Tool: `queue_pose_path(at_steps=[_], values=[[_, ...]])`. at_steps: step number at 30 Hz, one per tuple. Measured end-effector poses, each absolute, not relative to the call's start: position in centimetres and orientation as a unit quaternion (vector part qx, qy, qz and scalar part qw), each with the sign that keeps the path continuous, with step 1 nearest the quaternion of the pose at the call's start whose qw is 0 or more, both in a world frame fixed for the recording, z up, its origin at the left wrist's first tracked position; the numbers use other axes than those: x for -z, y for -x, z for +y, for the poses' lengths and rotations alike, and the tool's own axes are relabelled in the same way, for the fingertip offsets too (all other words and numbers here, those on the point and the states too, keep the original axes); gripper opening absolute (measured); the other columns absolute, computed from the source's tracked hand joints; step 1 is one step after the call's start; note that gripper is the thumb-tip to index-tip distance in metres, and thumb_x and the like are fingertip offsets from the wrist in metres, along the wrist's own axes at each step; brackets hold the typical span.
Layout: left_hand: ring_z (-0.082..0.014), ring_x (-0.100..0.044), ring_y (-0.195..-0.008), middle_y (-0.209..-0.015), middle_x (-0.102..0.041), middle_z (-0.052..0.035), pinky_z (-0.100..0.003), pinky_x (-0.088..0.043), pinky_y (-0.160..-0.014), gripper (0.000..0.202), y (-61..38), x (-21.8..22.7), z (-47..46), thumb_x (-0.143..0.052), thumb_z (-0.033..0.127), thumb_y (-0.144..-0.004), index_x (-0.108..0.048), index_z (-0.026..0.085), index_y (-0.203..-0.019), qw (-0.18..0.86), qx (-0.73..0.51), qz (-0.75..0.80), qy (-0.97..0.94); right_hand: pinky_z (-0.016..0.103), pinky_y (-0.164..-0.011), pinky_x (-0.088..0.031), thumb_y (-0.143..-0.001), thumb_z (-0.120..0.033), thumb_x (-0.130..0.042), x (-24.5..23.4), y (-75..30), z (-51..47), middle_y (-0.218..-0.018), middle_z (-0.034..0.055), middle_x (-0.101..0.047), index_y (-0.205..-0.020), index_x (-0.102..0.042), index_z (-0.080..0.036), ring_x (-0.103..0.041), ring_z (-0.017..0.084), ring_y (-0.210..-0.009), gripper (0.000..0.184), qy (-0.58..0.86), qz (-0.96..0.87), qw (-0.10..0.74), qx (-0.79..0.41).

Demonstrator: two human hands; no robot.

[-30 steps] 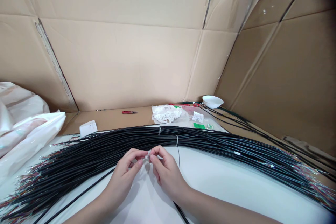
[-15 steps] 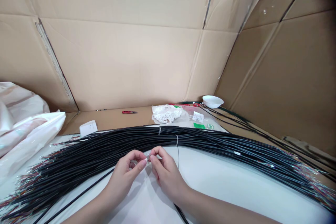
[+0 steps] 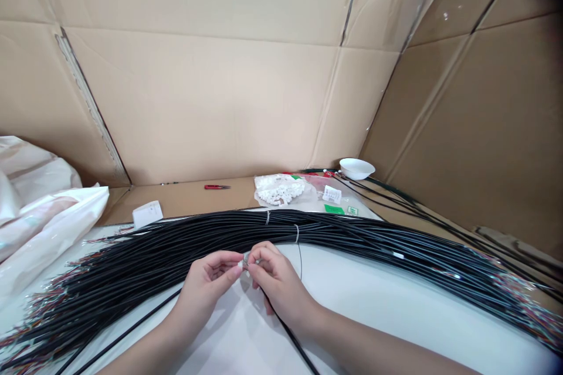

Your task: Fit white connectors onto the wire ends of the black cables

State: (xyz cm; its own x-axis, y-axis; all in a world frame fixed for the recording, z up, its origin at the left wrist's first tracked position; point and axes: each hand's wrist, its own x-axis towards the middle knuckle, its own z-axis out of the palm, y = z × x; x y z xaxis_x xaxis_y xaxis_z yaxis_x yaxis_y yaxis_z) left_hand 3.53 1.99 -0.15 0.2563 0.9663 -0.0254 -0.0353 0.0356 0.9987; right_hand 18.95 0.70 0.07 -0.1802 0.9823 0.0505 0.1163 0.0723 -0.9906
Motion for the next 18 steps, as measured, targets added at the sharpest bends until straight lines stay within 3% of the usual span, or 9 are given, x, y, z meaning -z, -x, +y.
queue_pose_path(at_steps=[2,5,18], values=[[-0.0191,-0.060,-0.078,-0.083,-0.069,-0.0068,-0.027,-0.045,-0.072,0.020,-3.51,0.02,1.94,-0.066,0.030,-0.070,-0.067,0.015,-0.084,0.586,-0.427,0.427,-0.541,0.020,-0.050,-0.039,-0.078,-0.027,-0.049,-0.22,-19.03,0.79,-0.086,0.0008,-0.043,-0.066,-0.049,-0.017,-0.046,0.010,-0.065,0.016,0.462,-0.607,0.443,-0.471],[-0.0191,-0.060,-0.077,-0.081,-0.069,-0.0065,-0.028,-0.045,-0.071,0.020,-3.54,-0.20,1.89,-0.066,0.030,-0.070,-0.067,0.015,-0.083,0.592,-0.424,0.425,-0.538,0.023,-0.063,-0.038,-0.077,-0.022,-0.051,-0.32,-19.13,0.90,-0.084,0.0008,-0.045,-0.062,-0.049,-0.017,-0.046,0.011,-0.071,0.016,0.457,-0.627,0.449,-0.443],[-0.0181,-0.058,-0.082,-0.086,-0.067,-0.0042,-0.026,-0.044,-0.073,0.018,-3.57,0.38,1.95,-0.061,0.029,-0.074,-0.065,0.019,-0.089,0.566,-0.435,0.413,-0.566,0.022,-0.062,-0.039,-0.078,-0.024,-0.052,-0.14,-18.99,0.69,-0.086,0.0021,-0.046,-0.068,-0.056,-0.017,-0.049,0.013,-0.077,0.013,0.464,-0.618,0.466,-0.431]])
